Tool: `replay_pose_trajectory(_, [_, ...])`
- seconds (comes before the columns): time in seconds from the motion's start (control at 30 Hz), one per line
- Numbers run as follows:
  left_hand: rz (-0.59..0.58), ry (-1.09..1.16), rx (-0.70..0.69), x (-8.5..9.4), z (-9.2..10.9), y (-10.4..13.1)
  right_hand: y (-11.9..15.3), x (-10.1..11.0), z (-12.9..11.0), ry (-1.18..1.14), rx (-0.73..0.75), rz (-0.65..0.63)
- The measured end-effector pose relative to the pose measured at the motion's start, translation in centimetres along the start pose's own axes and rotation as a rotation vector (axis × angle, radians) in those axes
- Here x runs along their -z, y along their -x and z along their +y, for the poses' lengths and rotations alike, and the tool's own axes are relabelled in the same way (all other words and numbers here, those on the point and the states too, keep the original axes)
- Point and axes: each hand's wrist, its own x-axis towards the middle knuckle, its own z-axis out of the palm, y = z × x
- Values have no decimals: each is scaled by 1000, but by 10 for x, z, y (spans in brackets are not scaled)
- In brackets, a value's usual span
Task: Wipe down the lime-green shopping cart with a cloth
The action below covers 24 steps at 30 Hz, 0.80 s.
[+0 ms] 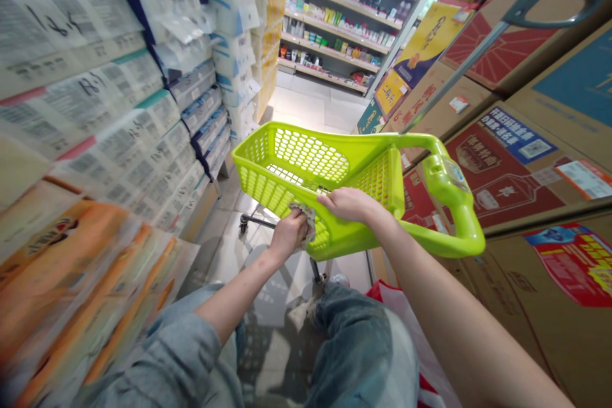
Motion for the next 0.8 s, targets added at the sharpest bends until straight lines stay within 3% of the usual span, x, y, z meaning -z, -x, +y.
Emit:
replay_pose_trajectory(0.13, [78,39,-30,1,-2,11,0,-1,-1,8,-8,14])
replay_pose_trajectory(0.27, [200,68,61,6,-10,12,-2,-2,-1,19,-22,23])
replay_pose_trajectory(0.53, [133,49,171,5,-27,-7,-5,1,-11,5,-2,23])
replay_pose_trajectory(0.8, [239,185,68,-1,-22,13,-3,1,-12,10,-11,26])
